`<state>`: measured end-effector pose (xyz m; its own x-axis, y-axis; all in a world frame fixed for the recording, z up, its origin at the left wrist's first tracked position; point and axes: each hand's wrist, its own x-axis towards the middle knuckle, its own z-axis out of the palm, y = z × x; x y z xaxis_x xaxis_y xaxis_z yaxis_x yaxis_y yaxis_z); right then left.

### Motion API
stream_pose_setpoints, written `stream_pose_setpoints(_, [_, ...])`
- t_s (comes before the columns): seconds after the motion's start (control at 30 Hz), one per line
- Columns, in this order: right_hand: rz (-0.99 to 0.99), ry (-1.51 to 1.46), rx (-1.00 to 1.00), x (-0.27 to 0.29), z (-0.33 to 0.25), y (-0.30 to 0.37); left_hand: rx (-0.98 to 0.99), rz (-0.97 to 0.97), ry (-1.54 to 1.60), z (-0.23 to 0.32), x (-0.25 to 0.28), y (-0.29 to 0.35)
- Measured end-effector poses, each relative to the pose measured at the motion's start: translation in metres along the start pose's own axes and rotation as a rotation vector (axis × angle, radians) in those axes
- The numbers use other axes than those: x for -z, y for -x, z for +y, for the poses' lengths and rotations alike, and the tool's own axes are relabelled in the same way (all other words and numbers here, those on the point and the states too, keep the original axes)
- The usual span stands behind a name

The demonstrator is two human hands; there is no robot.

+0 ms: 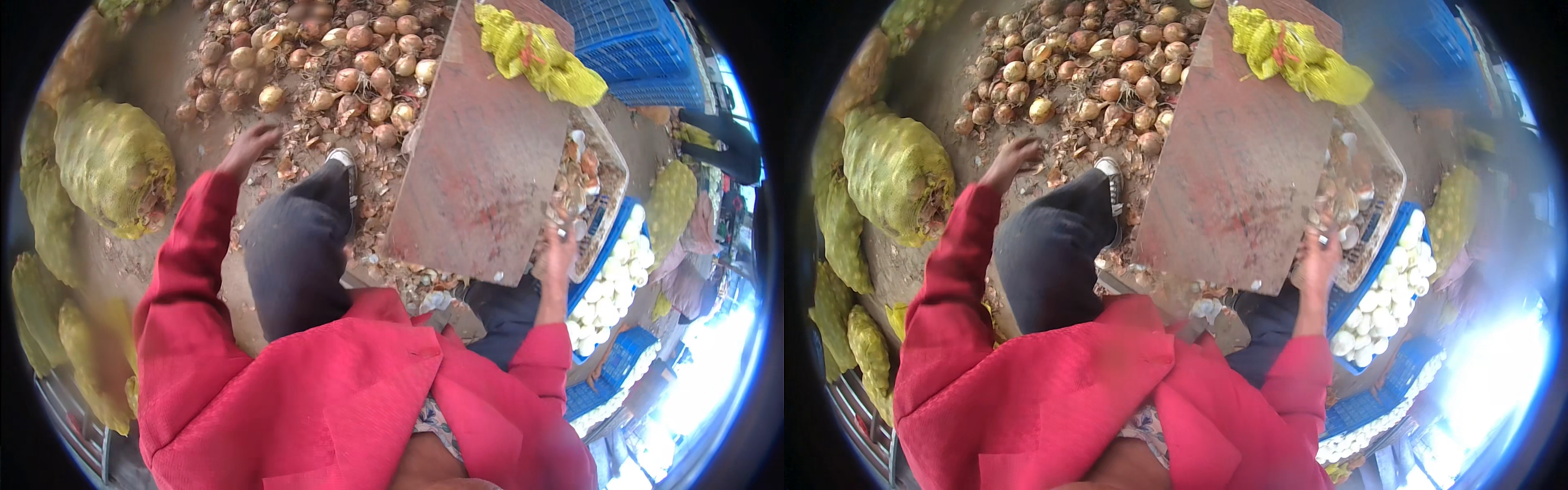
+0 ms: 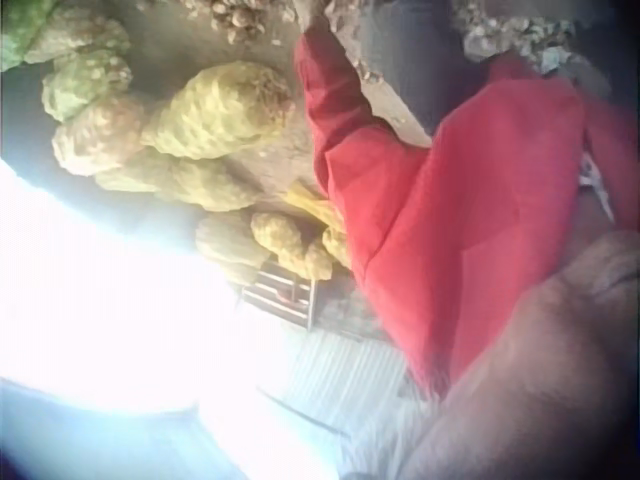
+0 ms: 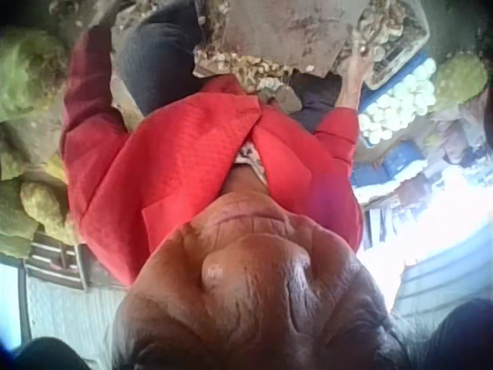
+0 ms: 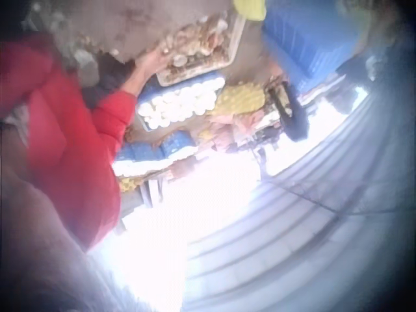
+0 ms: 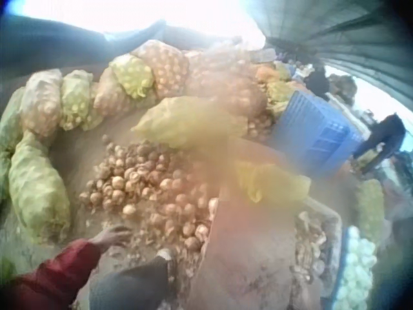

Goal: The person peels onions one by one using a small knife, removing the outer skin and placing the peeled onions into a blue crate. Onion skins are discarded into a separate container.

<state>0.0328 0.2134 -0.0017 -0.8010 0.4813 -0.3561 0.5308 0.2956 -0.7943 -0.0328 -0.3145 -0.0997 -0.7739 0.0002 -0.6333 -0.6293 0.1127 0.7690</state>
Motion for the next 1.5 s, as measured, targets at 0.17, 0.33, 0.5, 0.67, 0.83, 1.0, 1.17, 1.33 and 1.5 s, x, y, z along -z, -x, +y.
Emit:
stream_pose_setpoints(0.17, [-0.055, -0.027, 0.180, -0.014, -0.032, 0.023, -0.345, -0.005, -0.378, 0.071, -0.039, -0.143])
stream_pose_setpoints(0.33, [-0.021, 0.044, 0.009, -0.045, -0.017, 0.028, -0.606, 0.300, -0.918, 0.076, -0.073, -0.271])
stream_pose_setpoints(0.5, [0.037, 0.048, -0.044, -0.052, -0.021, 0.027, -0.582, 0.540, -0.998, 0.061, -0.097, -0.321])
stream_pose_setpoints(0.67, [0.026, 0.018, -0.029, -0.051, -0.018, 0.028, -0.420, 0.340, -0.761, 0.075, -0.082, -0.302])
stream_pose_setpoints(0.83, [-0.010, -0.059, 0.017, -0.047, -0.013, 0.028, -0.178, -0.183, -0.055, 0.083, -0.058, -0.174])
stream_pose_setpoints(1.0, [-0.149, -0.348, -0.021, -0.034, -0.041, 0.046, 0.035, -0.562, 0.602, 0.100, -0.070, -0.046])
stream_pose_setpoints(1.17, [-0.423, -0.320, 0.007, -0.011, -0.057, 0.076, -0.088, -0.952, 0.674, 0.129, -0.135, 0.017])
stream_pose_setpoints(1.33, [-0.335, -0.629, 0.100, 0.005, -0.053, 0.105, -0.104, -0.937, 0.282, 0.164, -0.216, 0.072])
stream_pose_setpoints(1.5, [-0.474, -1.049, -0.109, -0.005, -0.050, 0.103, -0.231, -0.804, 0.393, 0.150, -0.301, 0.108])
